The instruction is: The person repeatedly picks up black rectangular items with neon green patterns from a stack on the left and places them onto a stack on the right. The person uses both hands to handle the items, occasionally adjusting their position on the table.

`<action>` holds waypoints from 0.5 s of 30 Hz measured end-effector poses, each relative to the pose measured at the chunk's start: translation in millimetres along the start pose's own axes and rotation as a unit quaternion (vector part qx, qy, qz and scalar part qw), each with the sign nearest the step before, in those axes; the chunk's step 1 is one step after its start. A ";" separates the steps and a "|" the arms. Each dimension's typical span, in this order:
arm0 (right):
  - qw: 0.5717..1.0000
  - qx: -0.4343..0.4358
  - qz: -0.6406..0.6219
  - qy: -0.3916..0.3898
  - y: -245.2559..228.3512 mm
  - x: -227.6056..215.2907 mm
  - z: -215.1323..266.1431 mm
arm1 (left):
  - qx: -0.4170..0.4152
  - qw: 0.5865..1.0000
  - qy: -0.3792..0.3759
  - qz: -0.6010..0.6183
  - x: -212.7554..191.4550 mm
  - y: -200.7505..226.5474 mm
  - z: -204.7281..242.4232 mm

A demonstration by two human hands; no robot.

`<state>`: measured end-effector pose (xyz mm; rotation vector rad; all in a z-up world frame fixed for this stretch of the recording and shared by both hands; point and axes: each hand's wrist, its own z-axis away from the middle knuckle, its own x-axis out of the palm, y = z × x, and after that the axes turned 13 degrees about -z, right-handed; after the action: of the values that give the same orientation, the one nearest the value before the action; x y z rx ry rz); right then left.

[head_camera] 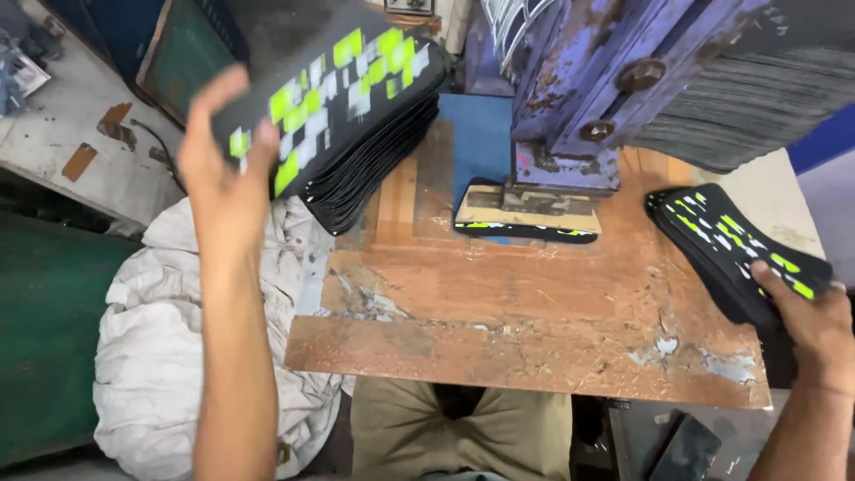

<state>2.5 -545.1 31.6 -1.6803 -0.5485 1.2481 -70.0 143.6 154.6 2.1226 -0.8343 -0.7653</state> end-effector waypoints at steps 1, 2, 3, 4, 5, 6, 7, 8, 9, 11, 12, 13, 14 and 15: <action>1.000 0.000 0.000 0.001 1.8 -1.9 8.6 | 0.000 1.000 0.000 0.001 7.7 -19.1 -21.3; 1.000 -0.003 0.000 0.009 4.1 -6.1 18.2 | 0.005 0.999 -0.026 0.037 15.9 -38.1 -40.1; 1.000 -0.005 0.000 0.018 6.5 -10.8 27.7 | 0.009 0.996 -0.052 0.073 24.4 -57.0 -58.6; 1.000 -0.006 0.000 0.019 8.8 -14.3 32.9 | 0.010 0.996 -0.051 0.073 29.4 -55.1 -58.5; 1.000 -0.016 0.024 0.010 11.0 -18.1 37.6 | 0.008 0.998 -0.047 -0.045 34.8 -52.8 -58.7; 0.999 -0.025 0.048 0.003 13.8 -21.8 41.9 | 0.006 0.986 -0.041 -0.163 41.4 -50.6 -59.7; 0.999 -0.025 0.048 0.004 15.9 -24.2 44.6 | 0.008 0.986 -0.041 -0.162 40.2 -43.6 -52.9; 0.983 -0.134 0.120 0.032 17.9 -25.5 47.3 | 0.011 0.985 -0.016 -0.173 38.5 -36.9 -46.6; 0.951 -0.240 0.188 0.056 19.9 -26.7 49.5 | 0.014 0.983 0.010 -0.183 37.1 -30.4 -40.6; 0.938 -0.286 0.189 0.047 -25.6 -7.6 54.8 | 0.088 0.972 0.054 -0.211 32.4 6.1 -20.1; 0.922 -0.335 0.189 0.035 -49.8 2.5 56.4 | 0.162 0.952 0.099 -0.238 28.7 24.7 -10.6; 0.923 -0.334 0.189 0.037 -53.2 10.9 53.6 | 0.164 0.953 0.099 -0.237 31.3 22.9 6.0; 0.915 -0.331 0.232 -0.018 -56.5 20.3 50.8 | 0.155 0.955 0.087 -0.237 32.8 20.8 23.1; 0.902 -0.327 0.274 -0.072 -59.8 30.2 48.2 | 0.145 0.957 0.075 -0.238 34.0 18.1 40.3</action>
<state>-19.5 -474.0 67.0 -2.4333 -0.6550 1.7234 -84.0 92.5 137.4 2.6573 -0.3671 -0.7379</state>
